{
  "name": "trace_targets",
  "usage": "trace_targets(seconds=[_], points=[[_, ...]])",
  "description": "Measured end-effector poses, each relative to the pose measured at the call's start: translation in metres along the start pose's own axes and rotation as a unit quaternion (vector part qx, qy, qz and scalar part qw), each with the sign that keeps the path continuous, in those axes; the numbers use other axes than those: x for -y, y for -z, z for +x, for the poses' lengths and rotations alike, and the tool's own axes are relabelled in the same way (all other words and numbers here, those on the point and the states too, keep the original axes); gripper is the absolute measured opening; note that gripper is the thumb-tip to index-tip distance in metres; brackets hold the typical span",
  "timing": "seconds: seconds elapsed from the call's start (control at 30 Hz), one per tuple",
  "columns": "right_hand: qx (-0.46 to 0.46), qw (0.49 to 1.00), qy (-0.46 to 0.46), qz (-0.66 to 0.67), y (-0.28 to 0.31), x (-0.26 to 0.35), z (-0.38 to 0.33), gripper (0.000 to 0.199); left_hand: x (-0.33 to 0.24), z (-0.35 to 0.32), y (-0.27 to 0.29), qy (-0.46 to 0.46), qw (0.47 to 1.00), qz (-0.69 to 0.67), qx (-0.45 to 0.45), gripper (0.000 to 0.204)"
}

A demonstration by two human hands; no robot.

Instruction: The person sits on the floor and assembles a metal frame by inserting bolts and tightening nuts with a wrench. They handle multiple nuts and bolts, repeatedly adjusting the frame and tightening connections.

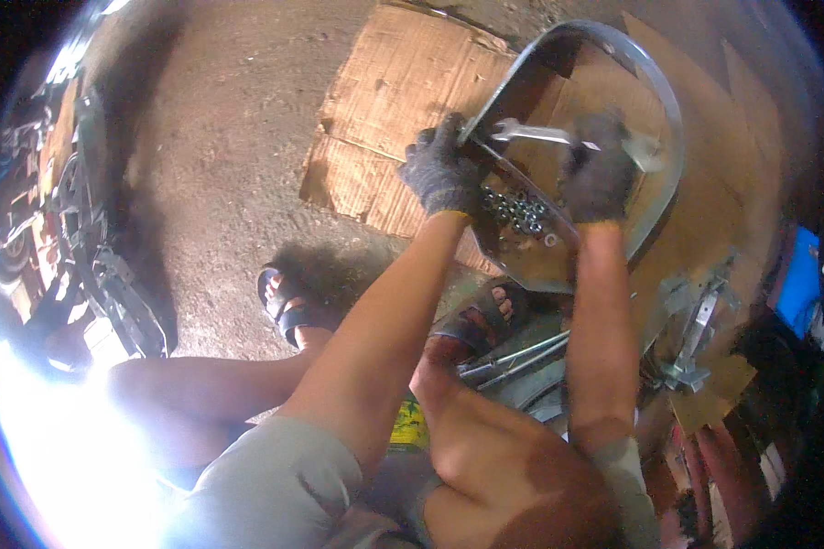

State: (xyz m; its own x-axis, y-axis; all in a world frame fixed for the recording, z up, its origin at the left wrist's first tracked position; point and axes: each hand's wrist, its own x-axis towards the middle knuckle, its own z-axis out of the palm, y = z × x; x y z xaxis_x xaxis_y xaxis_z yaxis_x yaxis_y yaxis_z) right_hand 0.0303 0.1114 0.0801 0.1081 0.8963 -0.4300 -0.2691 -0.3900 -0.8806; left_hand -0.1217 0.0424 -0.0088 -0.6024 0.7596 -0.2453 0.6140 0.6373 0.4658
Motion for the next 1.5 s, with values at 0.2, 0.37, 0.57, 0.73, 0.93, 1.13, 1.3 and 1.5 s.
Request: trace_targets(seconds=[0.2, 0.37, 0.57, 0.73, 0.93, 1.13, 1.3, 1.5], points=[[-0.156, 0.975, 0.151, -0.039, 0.173, 0.053, -0.096, 0.027, 0.008, 0.002, -0.011, -0.044, 0.994, -0.08, -0.067, 0.068], [-0.184, 0.884, 0.243, -0.354, 0.25, 0.031, -0.161, 0.02, -0.002, -0.023, 0.004, -0.446, 0.893, -0.015, -0.062, 0.068], [-0.169, 0.942, 0.175, -0.23, 0.216, 0.028, -0.157, 0.025, -0.077, -0.077, -0.023, -0.639, 0.744, 0.036, 0.193, 0.043], [-0.1, 0.96, 0.092, -0.246, 0.223, 0.028, -0.136, 0.023, -0.101, -0.098, -0.048, -0.593, 0.732, 0.112, 0.316, 0.032], [-0.059, 0.978, 0.047, -0.194, 0.258, 0.022, -0.102, 0.021, -0.098, -0.095, -0.073, -0.566, 0.733, 0.121, 0.359, 0.026], [-0.021, 0.998, -0.03, -0.056, 0.297, -0.016, -0.141, 0.027, -0.114, -0.091, -0.064, -0.543, 0.712, 0.181, 0.407, 0.032], [0.093, 0.943, 0.06, 0.313, 0.337, -0.09, -0.181, 0.053, -0.122, -0.099, -0.063, -0.532, 0.703, 0.203, 0.426, 0.031], [0.064, 0.822, -0.095, 0.558, 0.31, -0.124, -0.222, 0.035, -0.127, -0.09, -0.062, -0.549, 0.676, 0.227, 0.437, 0.029]])
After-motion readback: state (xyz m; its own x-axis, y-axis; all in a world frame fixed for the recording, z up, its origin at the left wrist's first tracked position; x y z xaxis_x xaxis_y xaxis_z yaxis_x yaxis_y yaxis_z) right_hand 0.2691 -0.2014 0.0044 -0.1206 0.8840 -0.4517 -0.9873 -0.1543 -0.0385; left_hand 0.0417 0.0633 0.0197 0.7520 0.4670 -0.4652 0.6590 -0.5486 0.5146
